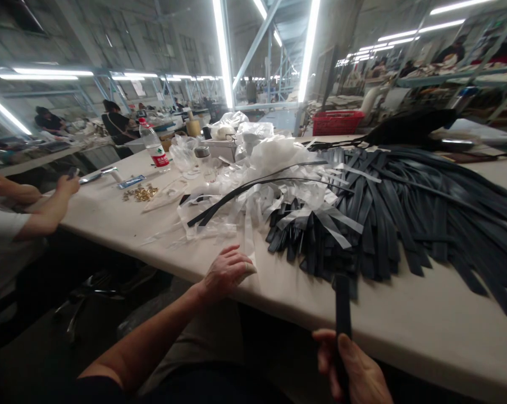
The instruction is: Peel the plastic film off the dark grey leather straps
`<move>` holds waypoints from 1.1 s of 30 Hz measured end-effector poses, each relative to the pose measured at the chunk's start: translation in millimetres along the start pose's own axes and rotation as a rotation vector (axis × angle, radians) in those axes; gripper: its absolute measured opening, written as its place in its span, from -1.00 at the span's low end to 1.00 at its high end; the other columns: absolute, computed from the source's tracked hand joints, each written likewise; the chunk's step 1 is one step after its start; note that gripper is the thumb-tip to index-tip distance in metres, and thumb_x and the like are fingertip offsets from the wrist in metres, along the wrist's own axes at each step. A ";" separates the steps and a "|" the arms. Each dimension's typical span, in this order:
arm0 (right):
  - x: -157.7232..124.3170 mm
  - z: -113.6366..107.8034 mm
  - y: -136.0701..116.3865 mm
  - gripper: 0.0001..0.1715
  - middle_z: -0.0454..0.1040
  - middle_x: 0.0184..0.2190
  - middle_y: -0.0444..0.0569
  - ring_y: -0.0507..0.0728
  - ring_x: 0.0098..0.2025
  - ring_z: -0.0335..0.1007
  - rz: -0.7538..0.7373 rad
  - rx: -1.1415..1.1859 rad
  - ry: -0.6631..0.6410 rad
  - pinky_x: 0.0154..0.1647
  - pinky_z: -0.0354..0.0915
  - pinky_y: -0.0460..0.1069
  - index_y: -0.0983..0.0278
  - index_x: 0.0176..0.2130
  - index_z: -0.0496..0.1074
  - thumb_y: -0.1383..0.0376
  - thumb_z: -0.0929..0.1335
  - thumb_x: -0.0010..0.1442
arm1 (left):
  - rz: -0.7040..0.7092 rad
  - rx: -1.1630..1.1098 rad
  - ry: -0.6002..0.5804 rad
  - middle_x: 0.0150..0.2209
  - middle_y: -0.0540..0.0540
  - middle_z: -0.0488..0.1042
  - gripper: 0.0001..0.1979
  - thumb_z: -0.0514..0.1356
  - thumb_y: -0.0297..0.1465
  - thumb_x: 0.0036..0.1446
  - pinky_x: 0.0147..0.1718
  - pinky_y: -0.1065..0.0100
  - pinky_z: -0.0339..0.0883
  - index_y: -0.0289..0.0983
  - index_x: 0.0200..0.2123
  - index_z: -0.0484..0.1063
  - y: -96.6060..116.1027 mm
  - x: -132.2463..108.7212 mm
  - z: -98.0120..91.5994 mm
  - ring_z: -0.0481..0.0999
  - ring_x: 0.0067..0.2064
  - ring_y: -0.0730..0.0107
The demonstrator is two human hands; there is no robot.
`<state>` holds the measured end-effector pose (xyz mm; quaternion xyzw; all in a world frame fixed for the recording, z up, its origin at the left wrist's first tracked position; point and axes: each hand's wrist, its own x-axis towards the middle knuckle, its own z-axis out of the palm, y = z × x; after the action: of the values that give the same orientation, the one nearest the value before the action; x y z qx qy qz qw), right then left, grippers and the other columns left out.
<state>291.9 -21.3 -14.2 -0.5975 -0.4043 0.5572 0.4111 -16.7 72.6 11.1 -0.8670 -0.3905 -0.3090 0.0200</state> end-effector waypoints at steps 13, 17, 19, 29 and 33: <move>34.0 97.3 -47.7 -0.50 0.29 -0.66 -0.21 0.00 -0.60 0.13 -0.084 -0.170 -0.447 -0.58 0.06 -0.09 0.32 -0.38 0.46 -0.09 0.44 0.07 | 0.272 -0.189 0.104 -0.12 0.02 0.63 -0.79 0.08 -0.45 0.29 0.24 0.31 0.17 -0.18 -0.11 0.48 61.5 -42.2 -21.4 0.55 0.00 0.46; 30.6 93.2 -55.7 -0.60 0.28 -0.67 -0.22 0.00 -0.60 0.13 -0.154 -0.220 -0.379 -0.57 0.08 -0.08 0.32 -0.36 0.47 0.01 0.42 0.09 | -0.096 -0.509 0.180 -0.19 -0.12 0.61 -0.77 0.25 -0.25 0.19 -0.06 0.32 0.43 -0.26 -0.15 0.50 68.8 -49.3 -24.3 0.58 -0.14 0.34; 27.5 89.8 -57.9 -0.61 0.28 -0.67 -0.22 -0.01 -0.61 0.12 -0.175 -0.230 -0.362 -0.58 0.07 -0.08 0.31 -0.32 0.49 0.02 0.41 0.10 | -0.432 -0.753 0.117 -0.24 -0.15 0.60 -0.68 0.26 -0.16 0.16 -0.19 0.35 0.46 -0.30 -0.17 0.51 71.5 -49.7 -26.1 0.58 -0.21 0.32; 20.0 87.1 -63.6 -0.60 0.34 -0.63 -0.16 0.02 -0.58 0.20 -0.303 -0.341 -0.407 -0.56 0.12 -0.07 0.30 -0.29 0.51 0.01 0.34 0.22 | -0.983 -1.341 -0.284 -0.43 -0.10 0.58 -0.51 0.35 0.01 -0.06 -0.26 0.37 0.36 -0.36 -0.40 0.59 76.1 -19.2 -13.4 0.50 -0.36 0.39; 11.6 68.2 -56.6 -0.32 0.40 -0.55 -0.12 0.01 -0.64 0.15 -0.288 -0.275 -0.401 -0.61 0.11 -0.07 0.32 -0.11 0.43 -0.20 0.17 0.31 | -1.056 -1.427 -0.176 -0.41 -0.12 0.59 -0.57 0.40 -0.06 -0.10 -0.24 0.39 0.35 -0.35 -0.39 0.61 75.0 -13.1 -7.8 0.51 -0.34 0.37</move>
<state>223.0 11.4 32.4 -0.4618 -0.6301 0.5401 0.3130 24.3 9.6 25.7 -0.4006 -0.4539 -0.3798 -0.6995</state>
